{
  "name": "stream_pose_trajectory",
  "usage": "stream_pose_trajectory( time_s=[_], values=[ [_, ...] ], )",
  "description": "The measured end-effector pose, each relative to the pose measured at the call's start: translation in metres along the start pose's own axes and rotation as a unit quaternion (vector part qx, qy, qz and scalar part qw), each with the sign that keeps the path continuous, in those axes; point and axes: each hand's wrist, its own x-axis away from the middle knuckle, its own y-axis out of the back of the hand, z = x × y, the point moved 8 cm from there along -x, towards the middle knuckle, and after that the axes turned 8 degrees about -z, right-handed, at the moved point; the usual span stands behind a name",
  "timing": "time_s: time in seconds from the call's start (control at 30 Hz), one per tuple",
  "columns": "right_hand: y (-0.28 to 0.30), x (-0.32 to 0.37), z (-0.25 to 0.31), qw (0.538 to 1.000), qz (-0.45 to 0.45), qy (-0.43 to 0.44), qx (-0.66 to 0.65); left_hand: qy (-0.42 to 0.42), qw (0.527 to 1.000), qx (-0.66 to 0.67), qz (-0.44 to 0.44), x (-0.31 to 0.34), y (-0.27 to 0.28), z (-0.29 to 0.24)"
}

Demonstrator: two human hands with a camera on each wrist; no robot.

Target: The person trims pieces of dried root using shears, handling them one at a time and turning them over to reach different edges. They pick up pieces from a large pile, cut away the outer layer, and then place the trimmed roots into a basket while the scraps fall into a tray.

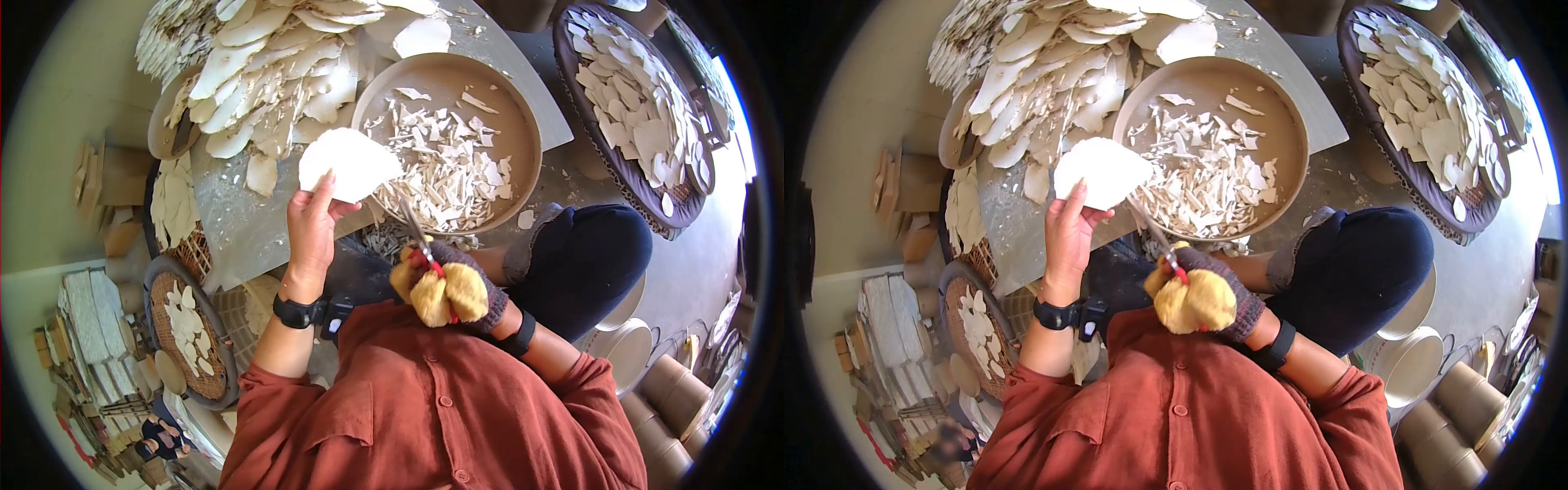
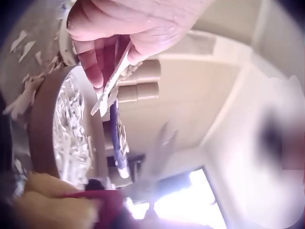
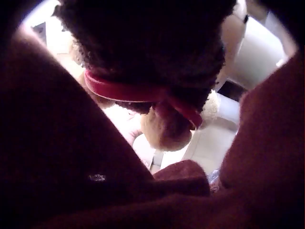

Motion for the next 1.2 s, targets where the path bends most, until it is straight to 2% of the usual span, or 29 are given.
stream_pose_trajectory(
  time_s=[0.03,0.07,0.1,0.13,0.17,0.2,0.3,0.33,0.43,0.47,0.53,0.6,0.7,0.77,0.87,0.97,1.07,1.17,1.2],
  values=[
    [0.014,-0.001,0.015,0.978,-0.013,0.085,0.191,0.055,0.996,0.067,-0.007,0.003,0.008,0.008],
    [0.040,0.002,0.038,0.912,-0.025,0.168,0.373,0.056,0.995,0.077,-0.025,0.008,0.014,0.009],
    [0.062,0.007,0.058,0.806,-0.036,0.245,0.538,0.057,0.994,0.087,-0.042,0.017,0.015,0.010],
    [0.065,0.011,0.061,0.707,-0.050,0.281,0.647,0.060,0.992,0.097,-0.058,0.024,0.016,0.012],
    [0.068,0.014,0.063,0.592,-0.070,0.314,0.739,0.041,0.993,0.085,-0.074,0.030,0.018,0.012],
    [0.063,0.015,0.060,0.515,-0.092,0.313,0.793,0.021,0.993,0.074,-0.089,0.037,0.019,0.012],
    [0.065,0.005,0.055,0.579,-0.110,0.308,0.747,-0.011,0.994,0.045,-0.095,0.055,0.013,0.014],
    [0.068,0.000,0.053,0.671,-0.087,0.316,0.665,-0.012,0.995,0.036,-0.090,0.059,0.011,0.016],
    [0.060,-0.004,0.051,0.742,-0.062,0.339,0.575,-0.009,0.997,0.003,-0.072,0.066,0.008,0.020],
    [0.061,-0.006,0.053,0.769,-0.078,0.325,0.544,-0.003,0.998,-0.003,-0.060,0.065,0.009,0.020],
    [0.055,-0.006,0.052,0.753,-0.093,0.316,0.570,-0.010,0.998,0.003,-0.065,0.065,0.012,0.019],
    [0.042,-0.004,0.047,0.657,-0.090,0.325,0.674,-0.035,0.994,0.028,-0.097,0.064,0.016,0.018],
    [0.031,-0.002,0.041,0.523,-0.049,0.368,0.767,-0.023,0.991,0.063,-0.113,0.061,0.013,0.020],
    [0.018,0.003,0.031,0.273,0.008,0.400,0.875,-0.006,0.994,0.035,-0.107,0.061,0.010,0.023],
    [0.011,0.003,0.026,0.392,-0.028,0.348,0.851,-0.007,0.995,0.004,-0.102,0.055,0.010,0.024],
    [0.002,0.007,0.023,0.298,-0.012,0.366,0.882,0.000,0.997,-0.007,-0.077,0.046,0.012,0.021],
    [0.014,0.002,0.033,0.309,0.001,0.377,0.873,0.024,0.998,-0.017,-0.048,0.046,0.005,0.023],
    [0.000,0.005,0.030,0.272,0.007,0.380,0.884,0.047,0.998,-0.031,-0.025,0.043,0.005,0.026],
    [0.010,0.003,0.035,0.354,-0.024,0.356,0.864,0.057,0.998,-0.034,-0.017,0.043,0.005,0.029]
  ],
)
